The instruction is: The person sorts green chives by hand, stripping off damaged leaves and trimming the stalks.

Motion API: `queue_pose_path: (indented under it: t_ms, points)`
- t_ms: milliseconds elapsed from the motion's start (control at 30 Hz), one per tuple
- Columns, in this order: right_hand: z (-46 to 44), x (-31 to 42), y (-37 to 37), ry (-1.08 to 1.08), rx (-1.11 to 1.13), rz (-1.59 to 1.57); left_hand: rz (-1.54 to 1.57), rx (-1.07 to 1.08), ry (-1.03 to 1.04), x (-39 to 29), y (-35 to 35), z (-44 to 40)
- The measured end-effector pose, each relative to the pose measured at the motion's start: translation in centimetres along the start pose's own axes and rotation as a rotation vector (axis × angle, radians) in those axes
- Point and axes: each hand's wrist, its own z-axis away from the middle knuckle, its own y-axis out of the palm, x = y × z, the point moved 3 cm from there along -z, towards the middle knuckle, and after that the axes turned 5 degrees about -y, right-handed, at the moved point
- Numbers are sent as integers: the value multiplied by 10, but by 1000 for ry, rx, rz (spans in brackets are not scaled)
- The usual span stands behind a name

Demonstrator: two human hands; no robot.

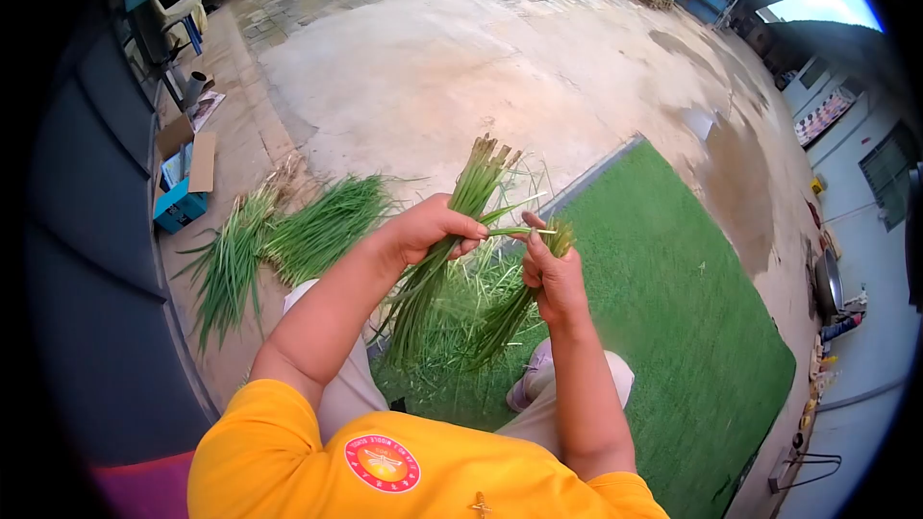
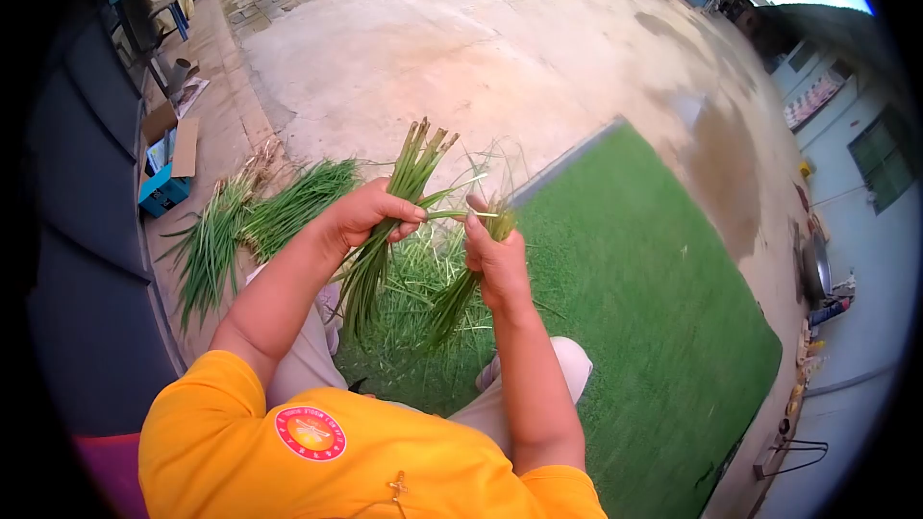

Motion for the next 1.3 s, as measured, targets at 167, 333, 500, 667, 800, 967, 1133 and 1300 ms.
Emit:
queue_pose_path:
  t_ms: [167, 333, 500, 667, 800, 967, 1133, 1300]
  points:
    - [-13, -2, 3, -82, 29, -233, -2, 41, -67, 24, 18, -17]
    - [-35, 22, -54, -225, -227, -413, -34, 20, -51, 2, -1, -7]
    - [-36, 47, -129, -381, -385, -683, -72, -187, 84, -31, -54, 21]
    - [-16, 62, -172, -444, -452, -828, 105, -451, 279, -43, -124, 41]
    - [-7, 66, -180, -452, -518, -841, 76, -549, 336, -48, -129, 48]
    - [-6, 66, -181, -444, -445, -853, -102, -585, 287, -50, -94, 38]
    - [-5, 63, -170, -414, -397, -815, -80, -481, 252, -39, -80, 15]
    - [-8, 60, -146, -399, -377, -710, 90, -318, 261, -33, -63, 3]
